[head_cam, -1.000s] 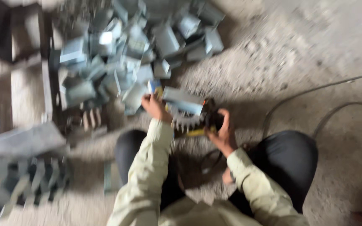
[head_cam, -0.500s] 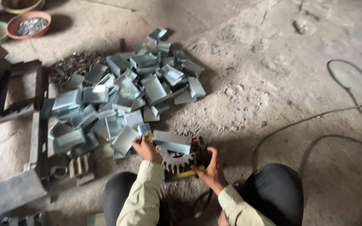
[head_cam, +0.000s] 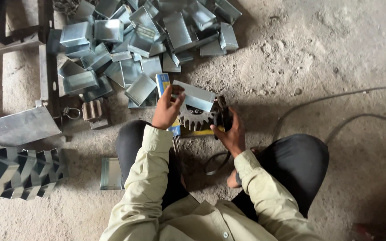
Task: The person sits on the floor and uses a welding torch to join metal pieces. They repeatedly pick up small metal boxes, place them on a gear-shaped jig, and weld them, creating bright sparks. The person handles the metal pieces and the welding tool throughout the process.
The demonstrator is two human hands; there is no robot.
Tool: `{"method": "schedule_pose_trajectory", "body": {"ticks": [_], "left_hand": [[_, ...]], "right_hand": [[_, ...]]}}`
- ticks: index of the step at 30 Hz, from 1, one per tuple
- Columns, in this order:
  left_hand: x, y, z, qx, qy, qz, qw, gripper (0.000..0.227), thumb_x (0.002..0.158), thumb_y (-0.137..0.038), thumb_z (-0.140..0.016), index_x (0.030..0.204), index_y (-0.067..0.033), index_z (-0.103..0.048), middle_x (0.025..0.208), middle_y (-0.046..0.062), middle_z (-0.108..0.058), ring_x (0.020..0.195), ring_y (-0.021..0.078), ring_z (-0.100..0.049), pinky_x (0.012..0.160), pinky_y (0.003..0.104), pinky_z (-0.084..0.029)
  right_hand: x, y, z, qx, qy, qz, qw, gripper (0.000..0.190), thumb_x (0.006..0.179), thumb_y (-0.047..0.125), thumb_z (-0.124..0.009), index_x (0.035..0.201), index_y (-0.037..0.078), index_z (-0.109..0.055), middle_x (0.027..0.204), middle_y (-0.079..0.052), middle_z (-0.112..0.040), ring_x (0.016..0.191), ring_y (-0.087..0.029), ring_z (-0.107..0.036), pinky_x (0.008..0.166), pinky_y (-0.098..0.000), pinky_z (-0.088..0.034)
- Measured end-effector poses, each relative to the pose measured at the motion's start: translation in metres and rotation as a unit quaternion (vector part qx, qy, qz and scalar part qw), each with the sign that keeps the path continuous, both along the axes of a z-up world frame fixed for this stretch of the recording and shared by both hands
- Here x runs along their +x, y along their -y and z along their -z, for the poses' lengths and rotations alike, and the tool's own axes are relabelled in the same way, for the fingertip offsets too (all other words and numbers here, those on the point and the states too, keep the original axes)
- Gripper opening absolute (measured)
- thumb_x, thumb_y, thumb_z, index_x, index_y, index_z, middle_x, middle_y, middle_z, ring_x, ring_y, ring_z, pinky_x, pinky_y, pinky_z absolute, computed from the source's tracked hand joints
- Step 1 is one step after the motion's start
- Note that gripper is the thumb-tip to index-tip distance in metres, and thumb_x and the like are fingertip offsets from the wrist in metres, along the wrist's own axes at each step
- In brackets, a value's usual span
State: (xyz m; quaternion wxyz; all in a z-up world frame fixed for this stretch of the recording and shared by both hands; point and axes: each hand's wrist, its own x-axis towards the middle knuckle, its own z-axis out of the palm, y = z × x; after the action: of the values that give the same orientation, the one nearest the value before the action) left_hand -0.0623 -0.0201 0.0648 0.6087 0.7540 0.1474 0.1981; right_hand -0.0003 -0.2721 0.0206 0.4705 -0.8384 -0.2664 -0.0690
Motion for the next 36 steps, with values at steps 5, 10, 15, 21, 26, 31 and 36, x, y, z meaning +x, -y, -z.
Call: {"method": "schedule_pose_trajectory", "body": {"ticks": [5,10,15,21,26,31,36], "left_hand": [[-0.023,0.003,0.023,0.317,-0.209,0.083,0.921,0.036,0.090,-0.026,-0.070,0.120,-0.0074,-0.062,0.111,0.018,-0.069,0.094,0.0382,-0.069,0.080,0.049,-0.056],[-0.013,-0.003,0.043,0.303,-0.239,0.108,0.916,0.036,0.096,-0.028,-0.067,0.124,-0.0068,-0.061,0.119,0.015,-0.068,0.094,0.0351,-0.073,0.082,0.046,-0.060],[-0.012,-0.008,0.037,0.313,-0.271,0.088,0.906,0.036,0.096,-0.027,-0.067,0.125,-0.0059,-0.061,0.118,0.014,-0.066,0.097,0.0347,-0.072,0.083,0.046,-0.059],[-0.014,-0.007,0.052,0.327,-0.224,0.058,0.916,0.035,0.092,-0.028,-0.070,0.122,-0.0107,-0.065,0.119,0.014,-0.071,0.101,0.0364,-0.070,0.088,0.048,-0.057],[-0.014,-0.009,0.058,0.349,-0.184,0.040,0.918,0.036,0.091,-0.028,-0.072,0.122,-0.0115,-0.065,0.118,0.014,-0.072,0.104,0.0373,-0.069,0.088,0.047,-0.056],[-0.018,-0.005,0.030,0.302,-0.259,0.062,0.915,0.037,0.091,-0.028,-0.071,0.123,-0.0101,-0.064,0.119,0.015,-0.070,0.102,0.0361,-0.069,0.087,0.048,-0.054],[-0.023,-0.002,0.021,0.275,-0.255,0.053,0.926,0.033,0.094,-0.025,-0.068,0.126,-0.0139,-0.066,0.122,0.014,-0.070,0.106,0.0336,-0.070,0.090,0.044,-0.056]], "right_hand": [[-0.005,0.002,-0.008,-0.005,-0.045,-0.009,0.999,0.080,0.075,0.027,-0.090,0.143,0.007,-0.052,0.125,-0.020,-0.068,0.116,-0.035,-0.067,0.100,-0.0433,-0.053],[-0.007,0.003,-0.005,-0.024,-0.041,-0.002,0.999,0.082,0.076,0.027,-0.091,0.146,0.009,-0.051,0.132,-0.021,-0.063,0.123,-0.037,-0.062,0.104,-0.0447,-0.050],[-0.004,0.003,-0.003,-0.033,-0.064,0.000,0.997,0.084,0.076,0.028,-0.090,0.147,0.012,-0.049,0.136,-0.020,-0.061,0.126,-0.036,-0.061,0.106,-0.0448,-0.051],[-0.005,0.002,-0.012,-0.006,0.004,-0.012,1.000,0.078,0.078,0.026,-0.091,0.142,0.006,-0.052,0.133,-0.019,-0.065,0.120,-0.035,-0.068,0.102,-0.0415,-0.055],[-0.004,0.001,-0.010,-0.016,-0.020,-0.007,1.000,0.081,0.074,0.025,-0.092,0.141,0.004,-0.052,0.130,-0.019,-0.066,0.112,-0.034,-0.068,0.096,-0.0403,-0.055],[-0.006,0.003,-0.001,0.044,-0.069,-0.044,0.996,0.081,0.080,0.024,-0.089,0.148,0.005,-0.048,0.132,-0.017,-0.067,0.119,-0.032,-0.069,0.104,-0.0420,-0.054],[-0.008,0.000,-0.008,-0.041,-0.064,0.015,0.997,0.078,0.076,0.023,-0.090,0.142,0.008,-0.052,0.125,-0.019,-0.067,0.110,-0.033,-0.068,0.093,-0.0426,-0.055]]}}
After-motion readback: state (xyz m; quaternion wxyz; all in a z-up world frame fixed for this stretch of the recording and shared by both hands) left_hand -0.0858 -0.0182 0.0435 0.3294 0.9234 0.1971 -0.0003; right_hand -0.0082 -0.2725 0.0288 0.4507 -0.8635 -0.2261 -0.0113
